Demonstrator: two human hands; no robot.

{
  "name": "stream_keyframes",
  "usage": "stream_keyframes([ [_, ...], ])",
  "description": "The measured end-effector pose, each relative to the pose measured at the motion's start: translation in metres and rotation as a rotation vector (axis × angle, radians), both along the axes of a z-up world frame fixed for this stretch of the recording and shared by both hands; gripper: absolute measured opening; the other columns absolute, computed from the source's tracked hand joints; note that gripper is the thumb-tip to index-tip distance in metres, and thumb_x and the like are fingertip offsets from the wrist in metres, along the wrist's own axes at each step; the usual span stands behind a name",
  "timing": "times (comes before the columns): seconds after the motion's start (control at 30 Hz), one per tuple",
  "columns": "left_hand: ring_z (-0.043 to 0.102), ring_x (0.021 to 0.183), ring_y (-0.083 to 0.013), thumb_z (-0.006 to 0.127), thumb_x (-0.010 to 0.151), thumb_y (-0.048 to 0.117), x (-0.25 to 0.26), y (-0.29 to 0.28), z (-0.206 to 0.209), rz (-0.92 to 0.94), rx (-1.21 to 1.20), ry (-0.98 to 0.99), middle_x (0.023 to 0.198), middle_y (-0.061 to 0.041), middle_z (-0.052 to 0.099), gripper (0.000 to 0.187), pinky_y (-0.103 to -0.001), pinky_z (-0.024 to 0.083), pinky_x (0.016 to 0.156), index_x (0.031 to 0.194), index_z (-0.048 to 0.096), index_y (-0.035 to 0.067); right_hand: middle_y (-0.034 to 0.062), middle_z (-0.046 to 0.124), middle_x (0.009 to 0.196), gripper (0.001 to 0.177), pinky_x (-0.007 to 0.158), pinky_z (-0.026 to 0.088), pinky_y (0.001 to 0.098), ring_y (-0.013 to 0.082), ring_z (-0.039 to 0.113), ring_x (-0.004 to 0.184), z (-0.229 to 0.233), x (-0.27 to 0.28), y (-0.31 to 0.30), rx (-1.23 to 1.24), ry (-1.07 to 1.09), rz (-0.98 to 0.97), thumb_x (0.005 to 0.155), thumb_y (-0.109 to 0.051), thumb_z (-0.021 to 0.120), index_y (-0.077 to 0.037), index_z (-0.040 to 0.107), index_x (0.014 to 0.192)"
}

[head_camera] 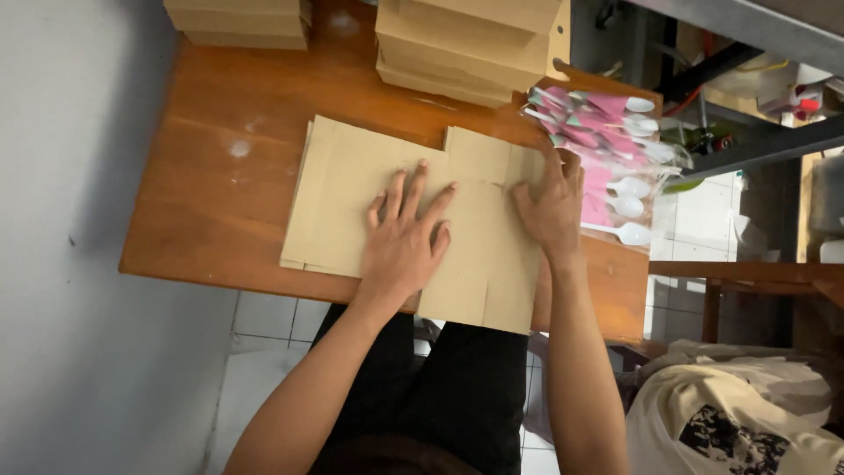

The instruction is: The person folds flat cardboard sheets into small rectangular boxes by hand. They crease the flaps, fold the sides up, and tuck the tabs to form the box shape, then stack the finished boxes on the table.

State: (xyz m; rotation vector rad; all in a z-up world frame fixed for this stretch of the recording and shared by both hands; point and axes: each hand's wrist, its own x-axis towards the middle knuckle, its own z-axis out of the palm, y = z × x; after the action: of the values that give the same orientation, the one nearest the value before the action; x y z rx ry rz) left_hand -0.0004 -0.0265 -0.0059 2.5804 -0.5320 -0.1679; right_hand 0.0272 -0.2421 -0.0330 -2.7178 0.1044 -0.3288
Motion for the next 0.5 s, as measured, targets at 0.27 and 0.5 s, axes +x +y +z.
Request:
stream_keyframes([
  [0.27,0.013,0.126,-0.0298,0.034,0.086,0.028,0.002,-0.002,-0.004,0.015,-0.006,-0.016,0.139,-0.01,0.016,0.041,-0.049,0.016,0.094,0.127,0.035,0.026,0.0079,0.035,0.09,0.051,0.069,0.046,0.0307,0.0205,0.047,0.078,0.019,0.004,-0.016,0.389,-0.076,0.068,0.069,0.005,0.06,-0.011,0.049,0.116],
  [0.5,0.014,0.126,-0.0296,0.034,0.087,0.028,0.002,-0.003,-0.001,0.018,-0.016,-0.013,0.138,-0.011,0.018,0.039,-0.049,0.016,0.094,0.126,0.037,0.025,0.0073,0.058,0.073,0.021,0.065,0.049,0.025,0.0154,0.059,0.065,0.015,0.002,-0.027,0.532,-0.163,0.127,0.071,0.001,0.075,-0.005,0.061,0.086],
])
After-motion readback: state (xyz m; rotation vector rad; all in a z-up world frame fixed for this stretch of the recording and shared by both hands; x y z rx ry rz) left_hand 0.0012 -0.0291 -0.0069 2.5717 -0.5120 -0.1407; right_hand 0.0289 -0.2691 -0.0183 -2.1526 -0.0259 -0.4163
